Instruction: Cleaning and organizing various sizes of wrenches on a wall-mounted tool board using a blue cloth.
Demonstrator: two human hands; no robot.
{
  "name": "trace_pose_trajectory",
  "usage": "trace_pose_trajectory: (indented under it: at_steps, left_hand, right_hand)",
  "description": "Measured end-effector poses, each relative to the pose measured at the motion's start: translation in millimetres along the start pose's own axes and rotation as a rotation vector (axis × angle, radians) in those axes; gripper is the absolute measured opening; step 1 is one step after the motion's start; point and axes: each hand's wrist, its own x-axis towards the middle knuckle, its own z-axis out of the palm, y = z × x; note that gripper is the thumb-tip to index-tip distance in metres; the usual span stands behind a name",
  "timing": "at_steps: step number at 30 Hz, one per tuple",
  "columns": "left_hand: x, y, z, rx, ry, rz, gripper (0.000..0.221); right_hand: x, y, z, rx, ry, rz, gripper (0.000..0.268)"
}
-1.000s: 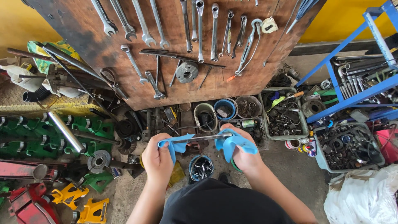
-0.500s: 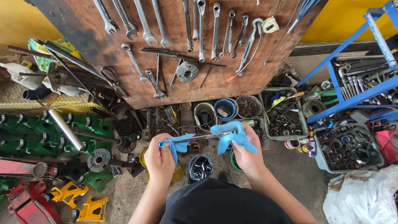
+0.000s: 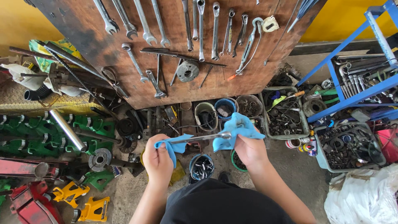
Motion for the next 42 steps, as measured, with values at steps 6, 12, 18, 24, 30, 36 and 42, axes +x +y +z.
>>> trace_pose_trajectory:
  at_steps: [6,12,18,24,30,36,42]
  left_hand:
    - [-5,-6,14,-0.174,0.075,-0.166,0.015]
    - [-17,-14,31,-0.195,-0.017,-0.243,0.013]
    - [-29,-16,39,-0.235,-0.142,-0.268,0.011]
    - [-37,-17,45,-0.26,-0.17,-0.355,0.012]
    - [-33,-12,42,-0.185,-0.235,-0.366,0.014]
    - [-29,-6,46,-0.097,-0.188,-0.294,0.015]
    - [-29,-15,58,-0.336,-0.161,-0.463,0.013]
  right_hand:
    - [-10,23,-2,0.069,-0.016,0.12,0.043]
    - [-7,32,14,0.069,0.019,0.063,0.048]
    - [1,26,24,-0.051,0.026,-0.051,0.032]
    - [-7,60,4,-0.106,0.317,-0.074,0.021]
    - [-2,49,-4,-0.097,0.333,-0.07,0.017]
    - [11,26,8,-0.061,0.291,-0.115,0.015]
    - [16,43,28,-0.098,0.365,-0.135,0.012]
